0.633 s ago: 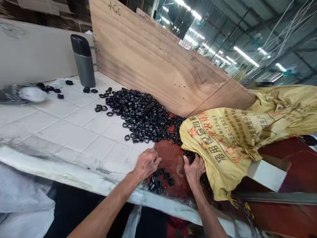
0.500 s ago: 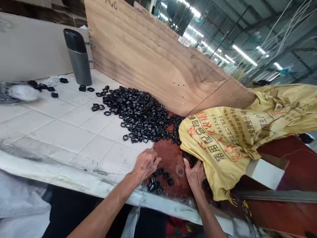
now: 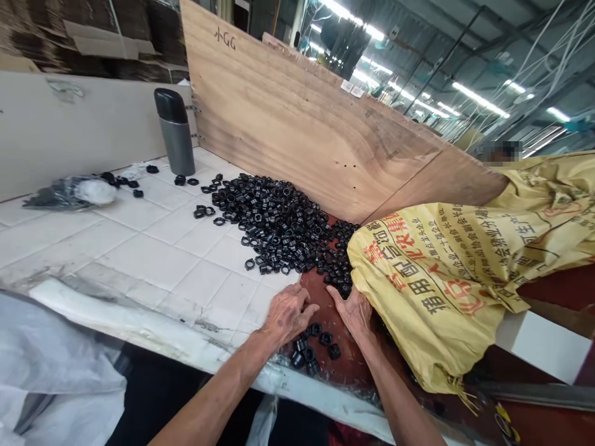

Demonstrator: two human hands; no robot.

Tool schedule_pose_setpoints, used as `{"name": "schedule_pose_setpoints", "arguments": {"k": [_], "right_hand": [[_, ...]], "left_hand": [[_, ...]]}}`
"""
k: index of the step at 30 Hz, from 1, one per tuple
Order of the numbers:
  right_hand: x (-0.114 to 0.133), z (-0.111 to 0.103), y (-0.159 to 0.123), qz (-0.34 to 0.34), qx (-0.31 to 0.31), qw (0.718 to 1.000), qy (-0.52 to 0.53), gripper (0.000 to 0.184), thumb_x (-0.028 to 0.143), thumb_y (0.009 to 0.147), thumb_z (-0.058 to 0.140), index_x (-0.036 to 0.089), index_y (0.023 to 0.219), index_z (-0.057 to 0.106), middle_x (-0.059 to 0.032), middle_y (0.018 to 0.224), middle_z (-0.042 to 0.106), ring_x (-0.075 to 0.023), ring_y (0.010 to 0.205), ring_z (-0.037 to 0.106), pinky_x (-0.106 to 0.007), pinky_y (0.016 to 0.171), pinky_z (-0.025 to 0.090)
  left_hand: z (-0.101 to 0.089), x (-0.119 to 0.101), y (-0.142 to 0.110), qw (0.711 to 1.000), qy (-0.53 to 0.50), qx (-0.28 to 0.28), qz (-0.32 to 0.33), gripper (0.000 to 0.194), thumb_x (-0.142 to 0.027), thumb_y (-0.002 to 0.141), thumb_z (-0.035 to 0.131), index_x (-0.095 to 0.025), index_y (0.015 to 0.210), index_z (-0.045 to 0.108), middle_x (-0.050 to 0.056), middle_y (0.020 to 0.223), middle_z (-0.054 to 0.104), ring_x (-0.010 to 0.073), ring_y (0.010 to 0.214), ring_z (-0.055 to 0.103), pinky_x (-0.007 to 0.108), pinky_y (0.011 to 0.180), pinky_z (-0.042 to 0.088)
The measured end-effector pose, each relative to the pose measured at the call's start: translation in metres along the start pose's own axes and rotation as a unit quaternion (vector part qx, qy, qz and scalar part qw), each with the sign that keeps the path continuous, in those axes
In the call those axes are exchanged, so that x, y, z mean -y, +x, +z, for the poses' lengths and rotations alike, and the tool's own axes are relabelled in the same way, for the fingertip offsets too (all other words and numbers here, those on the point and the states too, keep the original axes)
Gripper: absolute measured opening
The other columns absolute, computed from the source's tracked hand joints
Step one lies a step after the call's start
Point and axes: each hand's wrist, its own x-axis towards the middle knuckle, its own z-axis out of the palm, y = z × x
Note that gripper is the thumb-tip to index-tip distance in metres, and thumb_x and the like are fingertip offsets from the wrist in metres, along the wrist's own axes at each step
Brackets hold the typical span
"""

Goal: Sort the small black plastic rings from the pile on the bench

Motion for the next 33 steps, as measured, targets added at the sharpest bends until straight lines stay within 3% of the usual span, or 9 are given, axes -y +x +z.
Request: {"name": "schedule_pose_setpoints", "arguments": {"k": [6, 10, 12, 15, 17, 19, 23, 27, 33], "right_hand": [[0.018, 0.01, 0.014, -0.048, 0.019, 0.997, 0.059, 0.088, 0.075, 0.083, 0.053, 0.008, 0.14, 0.047, -0.0229, 0.126, 0.062, -0.0371, 0.117, 0.058, -0.048, 0.096, 0.047], [0.03, 0.021, 0.028, -0.094, 0.003, 0.99, 0.105, 0.086, 0.072, 0.084, 0.054, 0.009, 0.142, 0.045, -0.0226, 0.133, 0.057, -0.036, 0.121, 0.054, -0.049, 0.1, 0.045], [0.034, 0.025, 0.033, -0.097, -0.006, 0.989, 0.109, 0.084, 0.072, 0.085, 0.053, 0.01, 0.141, 0.046, -0.0227, 0.134, 0.056, -0.0366, 0.122, 0.053, -0.051, 0.101, 0.043], [0.036, 0.028, 0.037, -0.113, -0.004, 0.986, 0.119, 0.082, 0.071, 0.086, 0.053, 0.011, 0.142, 0.046, -0.0224, 0.136, 0.054, -0.0368, 0.123, 0.052, -0.052, 0.101, 0.043], [0.035, 0.028, 0.037, -0.129, 0.003, 0.984, 0.127, 0.082, 0.07, 0.086, 0.055, 0.011, 0.142, 0.046, -0.0219, 0.138, 0.053, -0.0366, 0.124, 0.051, -0.051, 0.101, 0.044], [0.033, 0.027, 0.036, -0.14, 0.004, 0.981, 0.137, 0.08, 0.069, 0.086, 0.056, 0.012, 0.141, 0.047, -0.0209, 0.137, 0.054, -0.0361, 0.123, 0.052, -0.05, 0.1, 0.045], [0.031, 0.027, 0.037, -0.146, 0.0, 0.975, 0.165, 0.074, 0.066, 0.087, 0.056, 0.013, 0.137, 0.051, -0.0191, 0.131, 0.06, -0.0346, 0.121, 0.054, -0.049, 0.099, 0.046], [0.031, 0.026, 0.037, -0.143, 0.002, 0.973, 0.183, 0.069, 0.062, 0.09, 0.055, 0.012, 0.138, 0.051, -0.0183, 0.133, 0.059, -0.0341, 0.123, 0.053, -0.049, 0.099, 0.045], [0.033, 0.019, 0.035, -0.156, 0.031, 0.968, 0.195, 0.051, 0.049, 0.098, 0.047, 0.018, 0.137, 0.054, -0.0137, 0.134, 0.06, -0.0306, 0.123, 0.053, -0.047, 0.102, 0.043]], "left_hand": [[0.004, -0.001, -0.001, 0.999, -0.025, -0.043, 0.014, 0.014, -0.033, 0.089, 0.065, -0.02, 0.085, 0.062, 0.004, 0.084, 0.066, 0.02, 0.081, 0.064, 0.031, 0.074, 0.051], [-0.012, 0.002, 0.003, 0.988, 0.018, -0.155, -0.022, 0.013, -0.033, 0.091, 0.062, -0.02, 0.088, 0.062, 0.006, 0.086, 0.063, 0.0227, 0.085, 0.061, 0.035, 0.079, 0.051], [-0.026, 0.011, 0.008, 0.971, 0.082, -0.216, -0.064, 0.025, -0.041, 0.088, 0.064, -0.018, 0.099, 0.063, 0.011, 0.097, 0.062, 0.0279, 0.095, 0.059, 0.042, 0.085, 0.051], [-0.049, 0.038, 0.02, 0.947, 0.177, -0.251, -0.091, 0.072, -0.062, 0.073, 0.073, -0.01, 0.121, 0.058, 0.024, 0.123, 0.053, 0.0412, 0.119, 0.049, 0.055, 0.097, 0.045], [-0.06, 0.063, 0.029, 0.941, 0.22, -0.245, -0.083, 0.099, -0.074, 0.063, 0.072, -0.006, 0.132, 0.051, 0.031, 0.138, 0.042, 0.0481, 0.131, 0.038, 0.061, 0.103, 0.039], [-0.067, 0.089, 0.039, 0.942, 0.237, -0.224, -0.077, 0.112, -0.079, 0.06, 0.069, -0.004, 0.139, 0.045, 0.033, 0.146, 0.033, 0.0502, 0.137, 0.031, 0.064, 0.106, 0.034], [-0.066, 0.115, 0.057, 0.962, 0.222, -0.151, -0.055, 0.104, -0.077, 0.067, 0.066, -0.014, 0.145, 0.041, 0.027, 0.151, 0.033, 0.046, 0.14, 0.031, 0.062, 0.108, 0.035], [-0.049, 0.101, 0.06, 0.974, 0.196, -0.112, 0.001, 0.094, -0.076, 0.064, 0.069, -0.023, 0.14, 0.05, 0.019, 0.146, 0.04, 0.0403, 0.135, 0.039, 0.058, 0.109, 0.036], [-0.033, 0.073, 0.042, 0.976, 0.18, -0.114, 0.034, 0.088, -0.075, 0.063, 0.071, -0.021, 0.13, 0.056, 0.017, 0.133, 0.047, 0.0363, 0.125, 0.046, 0.054, 0.105, 0.041]]}}
